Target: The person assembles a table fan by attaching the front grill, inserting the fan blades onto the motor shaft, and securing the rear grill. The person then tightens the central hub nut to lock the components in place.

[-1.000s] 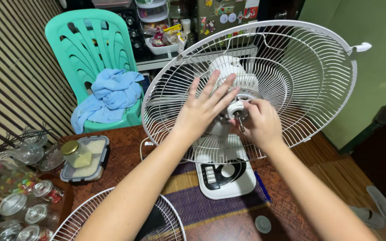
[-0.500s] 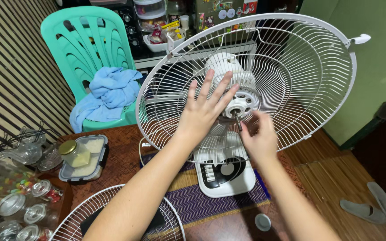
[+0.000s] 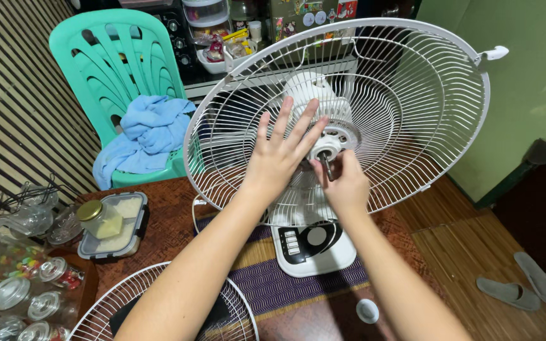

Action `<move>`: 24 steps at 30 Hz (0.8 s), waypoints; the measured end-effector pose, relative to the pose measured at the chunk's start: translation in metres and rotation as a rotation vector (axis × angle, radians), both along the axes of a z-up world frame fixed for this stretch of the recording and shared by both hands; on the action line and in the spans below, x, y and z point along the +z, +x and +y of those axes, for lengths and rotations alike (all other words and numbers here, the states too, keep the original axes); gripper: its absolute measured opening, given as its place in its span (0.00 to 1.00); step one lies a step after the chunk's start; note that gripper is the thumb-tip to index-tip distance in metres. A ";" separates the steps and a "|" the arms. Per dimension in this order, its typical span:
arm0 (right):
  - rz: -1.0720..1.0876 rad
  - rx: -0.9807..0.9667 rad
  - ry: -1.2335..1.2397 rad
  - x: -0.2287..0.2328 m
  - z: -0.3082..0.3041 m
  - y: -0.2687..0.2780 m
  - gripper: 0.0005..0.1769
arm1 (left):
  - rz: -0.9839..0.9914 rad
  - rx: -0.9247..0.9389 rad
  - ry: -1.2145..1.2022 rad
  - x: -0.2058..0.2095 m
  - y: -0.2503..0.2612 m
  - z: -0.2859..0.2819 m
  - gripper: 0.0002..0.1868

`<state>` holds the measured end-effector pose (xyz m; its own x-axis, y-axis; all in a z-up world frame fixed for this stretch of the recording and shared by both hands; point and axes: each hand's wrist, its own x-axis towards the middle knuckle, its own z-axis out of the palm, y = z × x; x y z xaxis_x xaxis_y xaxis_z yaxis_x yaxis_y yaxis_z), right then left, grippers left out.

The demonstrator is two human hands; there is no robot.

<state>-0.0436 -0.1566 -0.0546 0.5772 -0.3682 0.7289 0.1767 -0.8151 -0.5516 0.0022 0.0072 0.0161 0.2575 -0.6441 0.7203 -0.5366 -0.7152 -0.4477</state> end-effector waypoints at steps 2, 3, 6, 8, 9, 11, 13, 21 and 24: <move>0.021 0.044 0.158 -0.009 0.007 -0.001 0.24 | 0.035 -0.034 -0.024 0.001 -0.001 0.000 0.41; 0.016 0.076 0.203 -0.010 0.009 -0.003 0.23 | 0.004 0.005 0.001 0.001 -0.001 0.001 0.41; 0.040 0.102 0.167 -0.001 0.001 -0.013 0.19 | -0.066 0.083 0.045 0.002 -0.002 0.003 0.42; 0.065 0.118 -0.040 0.012 -0.014 -0.023 0.25 | -0.087 0.077 0.034 0.002 -0.003 0.002 0.41; 0.076 0.138 -0.208 0.022 -0.027 -0.026 0.31 | -0.072 0.065 0.030 0.002 -0.003 0.001 0.41; 0.089 0.181 -0.518 0.042 -0.046 -0.022 0.38 | -0.039 0.041 0.021 0.003 -0.002 0.000 0.41; 0.096 0.224 -0.799 0.056 -0.059 -0.016 0.36 | -0.022 0.041 0.025 0.002 -0.001 0.000 0.41; 0.028 0.065 -0.266 0.023 -0.024 -0.009 0.30 | 0.028 -0.021 0.000 0.001 0.000 0.000 0.41; -0.014 0.002 0.049 0.002 0.006 -0.002 0.28 | 0.009 0.007 0.012 -0.001 0.000 0.001 0.41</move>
<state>-0.0453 -0.1511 -0.0523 0.5680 -0.4025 0.7179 0.1859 -0.7870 -0.5883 0.0020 0.0082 0.0155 0.2685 -0.6506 0.7104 -0.5358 -0.7137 -0.4511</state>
